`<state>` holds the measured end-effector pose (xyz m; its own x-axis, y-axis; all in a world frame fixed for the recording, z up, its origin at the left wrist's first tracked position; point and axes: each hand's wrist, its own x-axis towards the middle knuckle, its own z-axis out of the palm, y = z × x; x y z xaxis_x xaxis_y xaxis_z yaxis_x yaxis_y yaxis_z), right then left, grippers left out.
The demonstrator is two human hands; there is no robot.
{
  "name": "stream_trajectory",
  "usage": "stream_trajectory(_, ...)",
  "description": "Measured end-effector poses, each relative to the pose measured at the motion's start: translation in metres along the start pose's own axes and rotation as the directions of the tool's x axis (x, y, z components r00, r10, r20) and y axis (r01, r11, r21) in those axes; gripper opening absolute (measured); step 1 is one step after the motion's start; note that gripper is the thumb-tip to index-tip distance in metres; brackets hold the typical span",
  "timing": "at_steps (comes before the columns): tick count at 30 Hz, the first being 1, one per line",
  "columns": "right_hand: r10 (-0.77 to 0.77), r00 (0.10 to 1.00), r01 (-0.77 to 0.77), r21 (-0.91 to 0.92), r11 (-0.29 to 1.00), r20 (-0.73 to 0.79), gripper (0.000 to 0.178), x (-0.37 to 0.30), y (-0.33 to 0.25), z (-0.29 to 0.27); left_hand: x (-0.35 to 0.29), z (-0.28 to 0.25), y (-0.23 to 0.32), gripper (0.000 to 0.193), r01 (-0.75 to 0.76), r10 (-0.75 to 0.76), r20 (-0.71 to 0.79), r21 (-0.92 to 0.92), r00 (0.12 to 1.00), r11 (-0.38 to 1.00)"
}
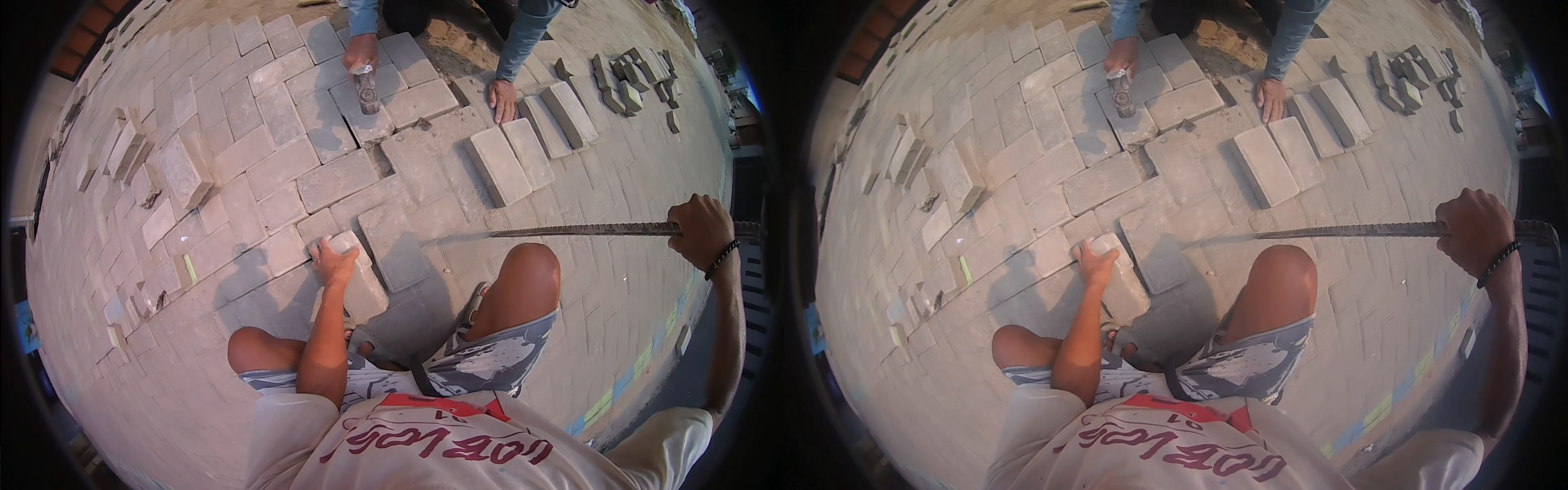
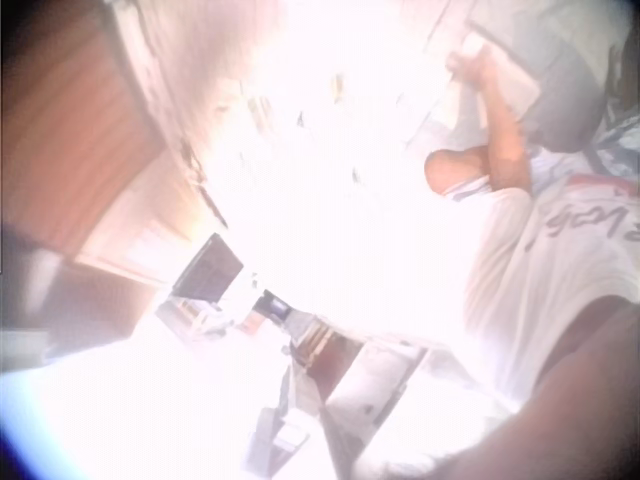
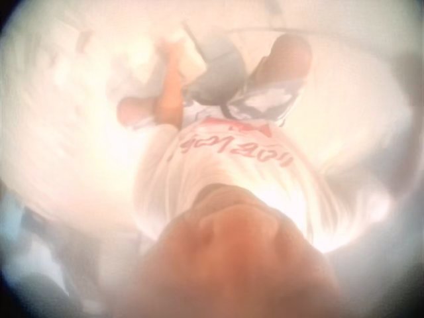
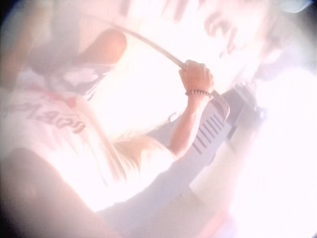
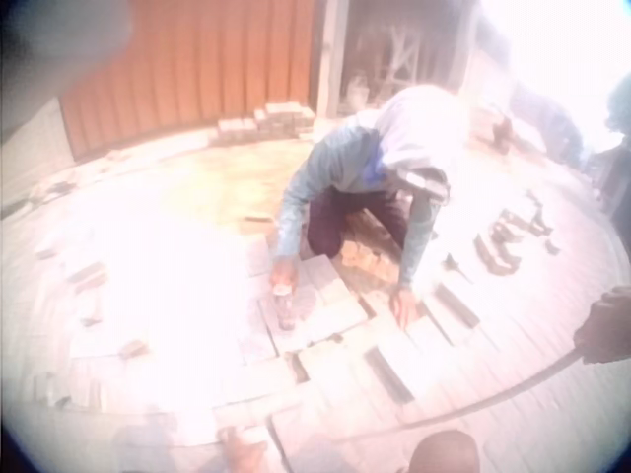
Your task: The person picks up paving stones from a pile and places them onto a prepared sand bed to form a patterned walkway. The person carries stones by hand, positions them in rows, and occasionally uses a metal rod to adjust alignment while another worker installs adjacent stones.
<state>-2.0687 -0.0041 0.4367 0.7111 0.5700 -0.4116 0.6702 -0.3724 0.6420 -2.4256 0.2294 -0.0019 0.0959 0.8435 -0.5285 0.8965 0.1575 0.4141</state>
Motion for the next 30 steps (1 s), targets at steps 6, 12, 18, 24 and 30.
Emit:
stream_trajectory(6, -0.008, 0.994, 0.011, 0.027, 1.0, -0.111, 0.011, 0.005, 0.019, 0.06, -0.007, 0.003, -0.008, 0.081, -0.078, 0.069, -0.11, -0.073, 0.991, 0.994)
stream_trajectory(12, -0.002, 0.99, 0.024, 0.154, 0.988, -0.143, 0.015, -0.004, 0.04, 0.108, -0.063, -0.001, 0.001, 0.073, -0.306, 0.292, -0.266, -0.013, 0.919, 0.952)
stream_trajectory(18, 0.019, 1.0, -0.009, 0.365, 0.931, -0.024, 0.019, -0.041, 0.066, 0.161, -0.098, -0.041, 0.054, 0.064, -0.493, 0.448, -0.327, -0.067, 0.832, 0.867)
stream_trajectory(24, 0.152, 0.988, -0.148, 0.361, 0.921, 0.018, 0.024, -0.109, 0.094, 0.178, -0.119, -0.045, 0.139, 0.067, -0.532, 0.496, -0.193, -0.295, 0.847, 0.794)
stream_trajectory(30, 0.294, 0.954, -0.299, 0.241, 0.923, 0.055, 0.024, -0.173, 0.126, 0.204, -0.123, 0.045, 0.243, 0.067, -0.439, 0.573, 0.041, -0.6, 0.818, 0.669)
